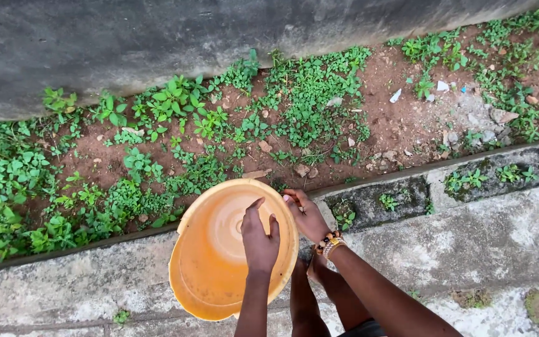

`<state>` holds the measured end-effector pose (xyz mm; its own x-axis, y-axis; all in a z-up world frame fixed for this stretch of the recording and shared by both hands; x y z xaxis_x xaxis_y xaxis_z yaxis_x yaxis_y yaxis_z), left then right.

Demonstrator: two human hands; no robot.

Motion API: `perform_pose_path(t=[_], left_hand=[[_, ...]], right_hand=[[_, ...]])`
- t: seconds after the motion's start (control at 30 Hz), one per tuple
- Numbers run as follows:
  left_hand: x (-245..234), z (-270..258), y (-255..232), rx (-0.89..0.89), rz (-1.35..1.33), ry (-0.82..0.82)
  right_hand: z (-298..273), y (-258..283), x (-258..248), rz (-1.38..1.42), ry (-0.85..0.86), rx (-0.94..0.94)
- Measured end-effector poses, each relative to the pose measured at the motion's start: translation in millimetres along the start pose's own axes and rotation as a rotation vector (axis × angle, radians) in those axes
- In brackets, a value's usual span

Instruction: Pulling weeds from the ground by hand and placing them into a yellow plastic bucket.

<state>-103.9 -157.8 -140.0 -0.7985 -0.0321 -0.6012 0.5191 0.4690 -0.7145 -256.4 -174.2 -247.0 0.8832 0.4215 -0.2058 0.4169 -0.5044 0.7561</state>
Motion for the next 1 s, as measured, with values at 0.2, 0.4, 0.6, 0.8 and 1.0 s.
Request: perform_pose_path(t=[0.2,0.4,0.6,0.8,1.0], left_hand=[[6.5,6.2,8.4,0.035,-0.118,-0.033],[8.7,16.3,-1.9,0.016,-0.17,-0.086],[-10.8,21.2,-66.8,-0.073,0.074,-0.244],[18.3,22.7,-81.9,-0.046,-0.083,-0.26],[56.5,44.6,-79.0,-0.05,-0.278,-0.203]], right_hand=[[-1.6,-29.7,-9.1,0.039,-0.057,-0.007],[1.5,-17.5,-23.7,0.135,-0.042,-0.128],[2.1,7.0,-50.5,0.096,-0.004,-0.091],[4.3,16.2,-76.0,0.097,0.016,-0.042],[23.2,1.2,-101.7,0.253,0.03,0.008]])
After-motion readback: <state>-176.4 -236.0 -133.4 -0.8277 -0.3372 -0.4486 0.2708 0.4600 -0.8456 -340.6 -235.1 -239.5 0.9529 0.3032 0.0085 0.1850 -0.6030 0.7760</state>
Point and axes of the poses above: each hand's wrist, its own z-axis towards the middle knuckle, its own x-axis out of the palm, y = z × x, the point moved 7 cm from there along z, towards the middle knuckle, and after that the axes turned 4 degrees about -z, right-handed, at the moved point
